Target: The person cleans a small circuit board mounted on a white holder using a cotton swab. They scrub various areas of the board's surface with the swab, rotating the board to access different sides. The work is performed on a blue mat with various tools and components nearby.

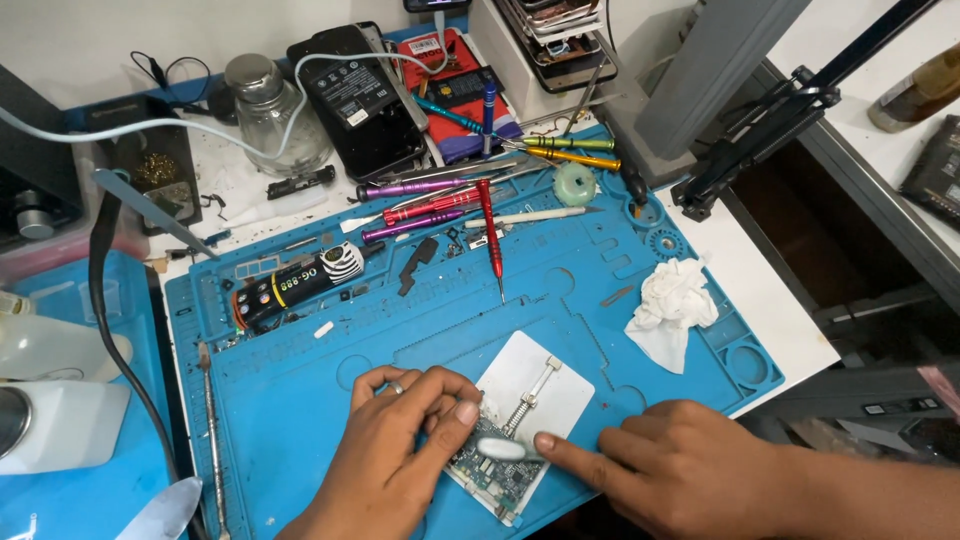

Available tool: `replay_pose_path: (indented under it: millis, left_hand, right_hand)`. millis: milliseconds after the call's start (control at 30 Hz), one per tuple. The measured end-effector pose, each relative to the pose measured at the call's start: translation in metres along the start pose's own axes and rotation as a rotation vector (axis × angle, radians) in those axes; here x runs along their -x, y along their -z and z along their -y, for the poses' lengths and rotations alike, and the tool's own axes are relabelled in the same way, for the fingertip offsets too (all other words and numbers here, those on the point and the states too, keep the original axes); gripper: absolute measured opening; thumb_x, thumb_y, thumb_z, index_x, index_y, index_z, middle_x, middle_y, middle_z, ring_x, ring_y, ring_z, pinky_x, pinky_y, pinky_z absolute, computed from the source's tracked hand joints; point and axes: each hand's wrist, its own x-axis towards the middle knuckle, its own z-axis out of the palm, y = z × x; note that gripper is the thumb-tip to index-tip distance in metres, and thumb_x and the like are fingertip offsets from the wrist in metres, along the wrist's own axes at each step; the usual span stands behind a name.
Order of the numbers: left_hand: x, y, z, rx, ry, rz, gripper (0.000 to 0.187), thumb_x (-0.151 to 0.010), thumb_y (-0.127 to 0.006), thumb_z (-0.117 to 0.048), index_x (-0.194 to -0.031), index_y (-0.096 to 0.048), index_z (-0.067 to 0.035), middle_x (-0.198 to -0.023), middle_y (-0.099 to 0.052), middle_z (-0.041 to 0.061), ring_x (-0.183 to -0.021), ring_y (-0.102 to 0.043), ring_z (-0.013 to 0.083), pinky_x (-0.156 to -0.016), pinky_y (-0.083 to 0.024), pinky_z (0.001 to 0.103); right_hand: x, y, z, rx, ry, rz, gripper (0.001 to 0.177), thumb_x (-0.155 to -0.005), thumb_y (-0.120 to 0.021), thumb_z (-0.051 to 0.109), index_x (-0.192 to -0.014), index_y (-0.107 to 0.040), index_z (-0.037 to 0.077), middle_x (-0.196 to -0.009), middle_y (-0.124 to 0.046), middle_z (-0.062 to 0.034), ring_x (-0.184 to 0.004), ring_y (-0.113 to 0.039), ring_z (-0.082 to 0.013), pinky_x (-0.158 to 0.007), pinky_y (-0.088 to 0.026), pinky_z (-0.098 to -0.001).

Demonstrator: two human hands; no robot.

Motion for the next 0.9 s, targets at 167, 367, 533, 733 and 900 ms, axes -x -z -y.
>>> replay_pose_path:
  millis: [167,367,533,733,900]
  left_hand:
    - [0.001,-0.002,0.006,0.018,0.009,0.009,0.031,-0.098,-0.050,-0.046,-0.100,-0.073,-0.026,-0.069,-0.062,-0.010,-0.072,-0.067,0.0109,-0.103,-0.032,0.037]
    - [0.001,-0.002,0.004,0.043,0.041,0.007,0.033,-0.096,-0.049,-0.048,-0.101,-0.074,-0.028,-0.077,-0.072,-0.010,-0.081,-0.071,0.0118,-0.105,-0.032,0.039]
    - [0.000,-0.001,0.001,0.085,0.036,-0.046,0.031,-0.097,-0.051,-0.043,-0.093,-0.075,-0.024,-0.080,-0.077,-0.010,-0.086,-0.071,0.0105,-0.103,-0.031,0.036]
    - [-0.002,0.002,-0.001,0.123,0.243,-0.025,0.033,-0.093,-0.052,-0.046,-0.096,-0.080,-0.028,-0.080,-0.082,-0.008,-0.093,-0.066,0.0088,-0.103,-0.033,0.030]
    - [-0.005,0.001,0.005,0.140,0.248,-0.035,0.032,-0.091,-0.053,-0.047,-0.094,-0.080,-0.029,-0.085,-0.085,-0.008,-0.091,-0.074,0.0108,-0.110,-0.033,0.032]
  right_hand:
    - [-0.006,0.002,0.007,-0.004,0.090,-0.051,0.048,-0.108,-0.051,0.024,-0.150,-0.044,0.002,-0.071,-0.053,-0.0057,-0.044,-0.050,-0.0230,-0.037,-0.038,-0.0398]
    - [-0.001,0.000,0.008,0.001,0.079,0.017,0.053,-0.109,-0.053,0.026,-0.154,-0.039,0.004,-0.073,-0.054,-0.0078,-0.047,-0.052,-0.0262,-0.038,-0.040,-0.0409]
    - [-0.006,0.008,0.003,0.001,0.061,0.031,0.054,-0.110,-0.048,0.035,-0.154,-0.039,0.003,-0.074,-0.054,-0.0069,-0.048,-0.054,-0.0248,-0.039,-0.041,-0.0409]
    - [-0.011,0.013,0.002,-0.002,0.051,0.002,0.055,-0.110,-0.051,0.038,-0.153,-0.042,0.006,-0.076,-0.057,-0.0071,-0.048,-0.054,-0.0232,-0.037,-0.040,-0.0406]
    - [-0.015,0.015,-0.010,-0.023,-0.076,0.000,0.059,-0.107,-0.052,0.033,-0.156,-0.032,0.007,-0.077,-0.058,-0.0079,-0.049,-0.052,-0.0254,-0.039,-0.038,-0.0424]
